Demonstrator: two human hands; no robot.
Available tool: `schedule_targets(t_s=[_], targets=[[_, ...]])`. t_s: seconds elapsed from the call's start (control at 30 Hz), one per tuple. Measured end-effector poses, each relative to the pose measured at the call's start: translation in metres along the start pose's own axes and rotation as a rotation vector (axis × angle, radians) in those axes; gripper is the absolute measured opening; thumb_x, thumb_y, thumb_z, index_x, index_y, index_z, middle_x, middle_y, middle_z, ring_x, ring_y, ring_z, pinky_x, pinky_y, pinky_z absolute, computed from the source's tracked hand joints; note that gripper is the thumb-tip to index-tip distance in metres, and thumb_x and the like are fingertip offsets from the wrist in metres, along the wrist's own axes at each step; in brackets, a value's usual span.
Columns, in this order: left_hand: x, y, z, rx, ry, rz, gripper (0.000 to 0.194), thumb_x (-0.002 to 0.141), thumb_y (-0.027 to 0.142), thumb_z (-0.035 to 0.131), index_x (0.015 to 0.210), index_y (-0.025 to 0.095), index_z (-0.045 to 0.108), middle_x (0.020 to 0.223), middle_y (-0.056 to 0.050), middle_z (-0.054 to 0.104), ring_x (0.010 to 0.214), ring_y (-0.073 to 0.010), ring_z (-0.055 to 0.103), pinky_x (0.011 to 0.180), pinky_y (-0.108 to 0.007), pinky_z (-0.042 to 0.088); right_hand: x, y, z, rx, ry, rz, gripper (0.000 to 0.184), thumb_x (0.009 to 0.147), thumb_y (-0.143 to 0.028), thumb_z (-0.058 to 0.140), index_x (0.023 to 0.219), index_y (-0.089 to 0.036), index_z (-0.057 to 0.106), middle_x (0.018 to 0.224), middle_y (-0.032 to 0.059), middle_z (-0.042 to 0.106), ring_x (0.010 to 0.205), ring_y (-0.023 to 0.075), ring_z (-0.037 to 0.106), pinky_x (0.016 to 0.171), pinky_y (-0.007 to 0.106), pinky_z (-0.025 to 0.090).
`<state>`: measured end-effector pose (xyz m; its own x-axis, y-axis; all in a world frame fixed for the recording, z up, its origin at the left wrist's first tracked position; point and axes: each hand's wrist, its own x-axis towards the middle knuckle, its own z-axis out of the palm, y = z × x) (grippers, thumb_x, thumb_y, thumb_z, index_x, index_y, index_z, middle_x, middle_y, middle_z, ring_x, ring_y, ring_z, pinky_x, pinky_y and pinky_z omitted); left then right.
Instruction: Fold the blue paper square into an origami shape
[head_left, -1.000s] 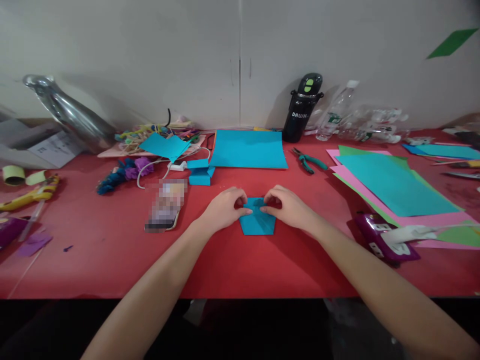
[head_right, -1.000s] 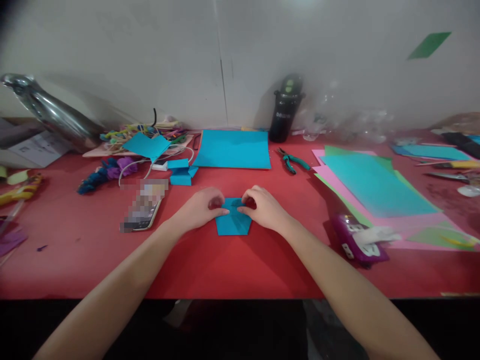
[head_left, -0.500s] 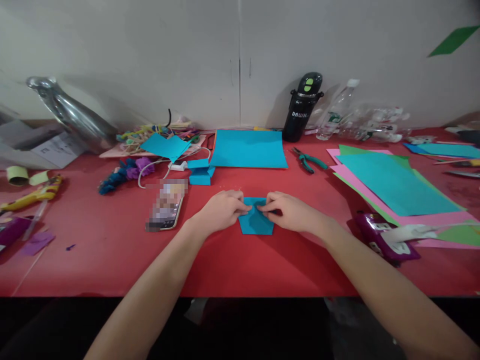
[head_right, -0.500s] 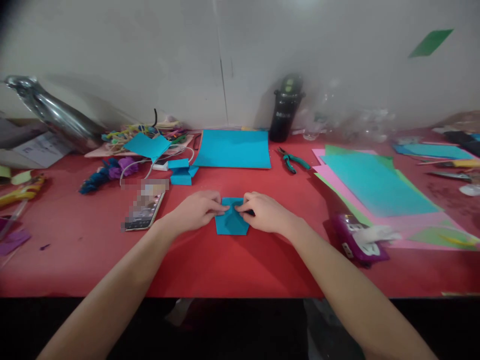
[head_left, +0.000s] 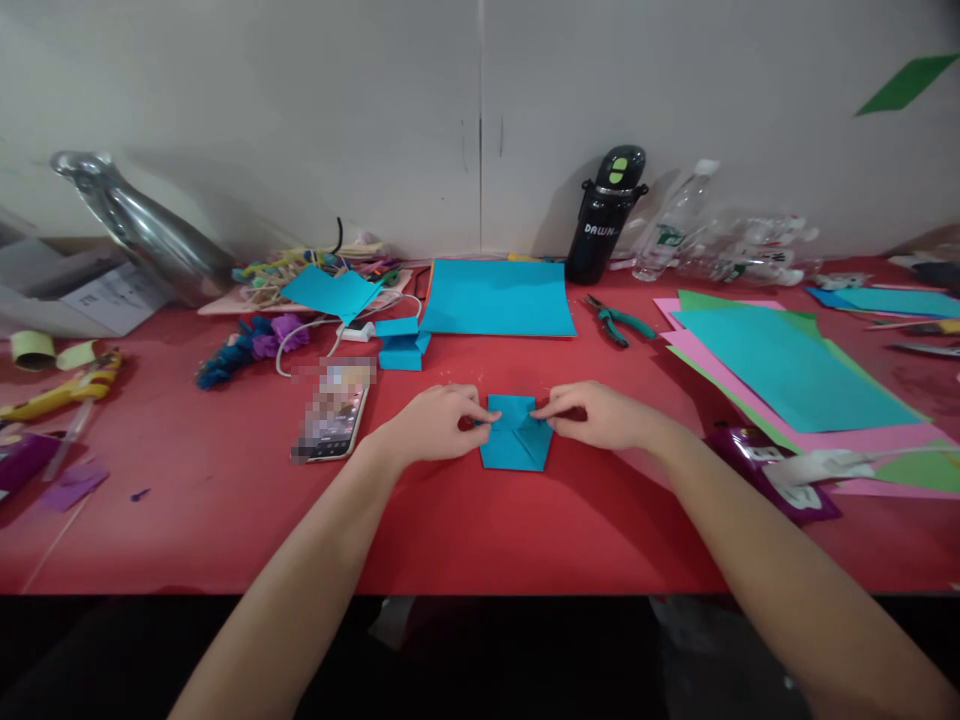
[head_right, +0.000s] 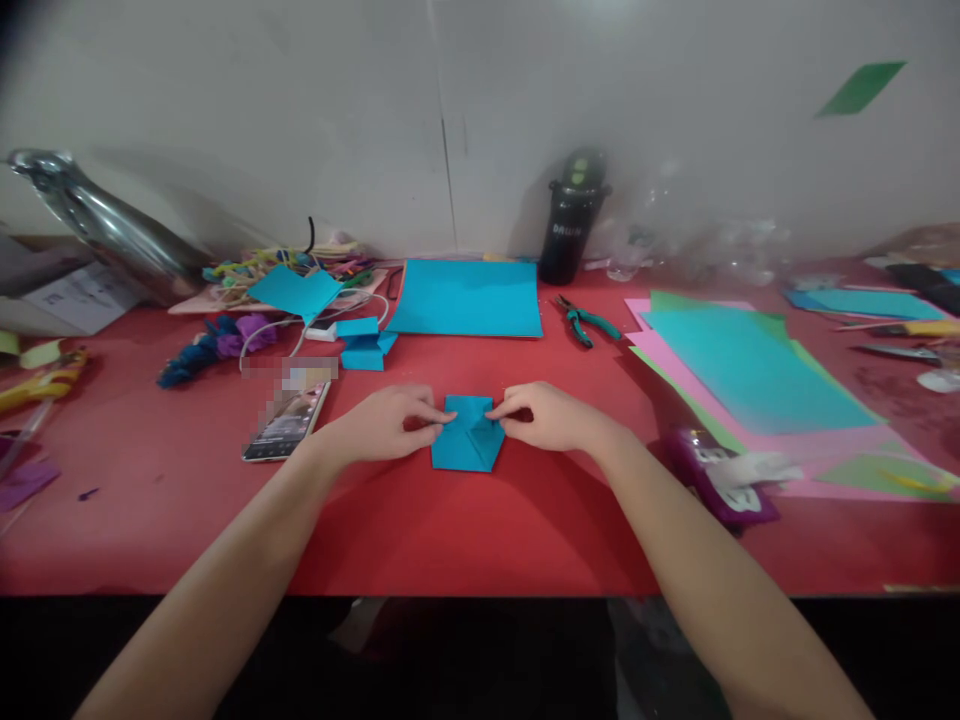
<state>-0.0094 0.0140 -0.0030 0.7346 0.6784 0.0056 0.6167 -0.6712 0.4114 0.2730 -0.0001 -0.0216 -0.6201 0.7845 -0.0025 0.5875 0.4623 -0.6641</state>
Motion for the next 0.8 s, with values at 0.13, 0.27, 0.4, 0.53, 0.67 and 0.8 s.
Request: schedule_targets(t_s=[0.13,0.27,0.4,0.53,0.67,0.8], targets=[[0.007,0.0,0.011,-0.088,0.093,-0.033,0.029,0.095,0.04,0.056,0.087,0.023,0.078,0.087,-0.004,0.067,0.077,-0.0169,0.063,0.068,-0.03,0.043,0.005,-0.002,0.003,0.042,0.167,0.09,0.022,0.091,-0.038,0.061,0.088,-0.022,0.077,0.085,0.0046,0.07,0.076,0.0177,0.064,0.07,0.031,0.046],[0.014,-0.002,0.022,-0.176,0.168,-0.103,0.018,0.089,0.039,0.066,0.088,0.022,0.072,0.087,-0.002,0.067,0.079,-0.0179,0.062,0.066,-0.029,0.042,0.011,-0.005,0.015,-0.016,0.279,0.217,0.034,0.087,-0.05,0.063,0.072,-0.02,0.064,0.074,0.0043,0.067,0.066,0.0168,0.058,0.059,0.03,0.04],[0.014,-0.003,0.026,-0.212,0.212,-0.2,0.025,0.081,0.041,0.073,0.091,0.02,0.064,0.088,-0.003,0.066,0.079,-0.019,0.062,0.065,-0.03,0.043,0.013,-0.011,0.026,-0.084,0.295,0.311,0.037,0.083,-0.055,0.067,0.071,-0.02,0.061,0.075,0.0054,0.066,0.065,0.0169,0.055,0.054,0.03,0.035],[0.012,-0.002,0.025,-0.187,0.228,-0.252,0.029,0.08,0.044,0.073,0.093,0.02,0.061,0.093,-0.004,0.067,0.083,-0.0211,0.063,0.069,-0.033,0.046,0.014,-0.011,0.027,0.101,0.256,0.322,0.032,0.076,-0.05,0.075,0.075,-0.02,0.063,0.072,0.0026,0.062,0.064,0.0157,0.053,0.055,0.029,0.038],[0.011,0.001,0.023,-0.181,0.225,-0.282,0.032,0.08,0.045,0.072,0.097,0.02,0.06,0.097,-0.006,0.067,0.086,-0.0228,0.063,0.071,-0.035,0.047,0.015,-0.008,0.025,0.356,0.235,0.316,0.028,0.073,-0.044,0.078,0.08,-0.019,0.065,0.074,0.002,0.064,0.067,0.0157,0.056,0.06,0.029,0.044],[0.009,-0.001,0.022,-0.202,0.234,-0.285,0.039,0.079,0.048,0.072,0.104,0.02,0.059,0.102,-0.006,0.067,0.091,-0.0242,0.064,0.075,-0.036,0.048,0.016,-0.01,0.022,0.529,0.277,0.311,0.027,0.072,-0.04,0.078,0.081,-0.019,0.063,0.081,0.0031,0.067,0.074,0.0165,0.06,0.068,0.031,0.048]])
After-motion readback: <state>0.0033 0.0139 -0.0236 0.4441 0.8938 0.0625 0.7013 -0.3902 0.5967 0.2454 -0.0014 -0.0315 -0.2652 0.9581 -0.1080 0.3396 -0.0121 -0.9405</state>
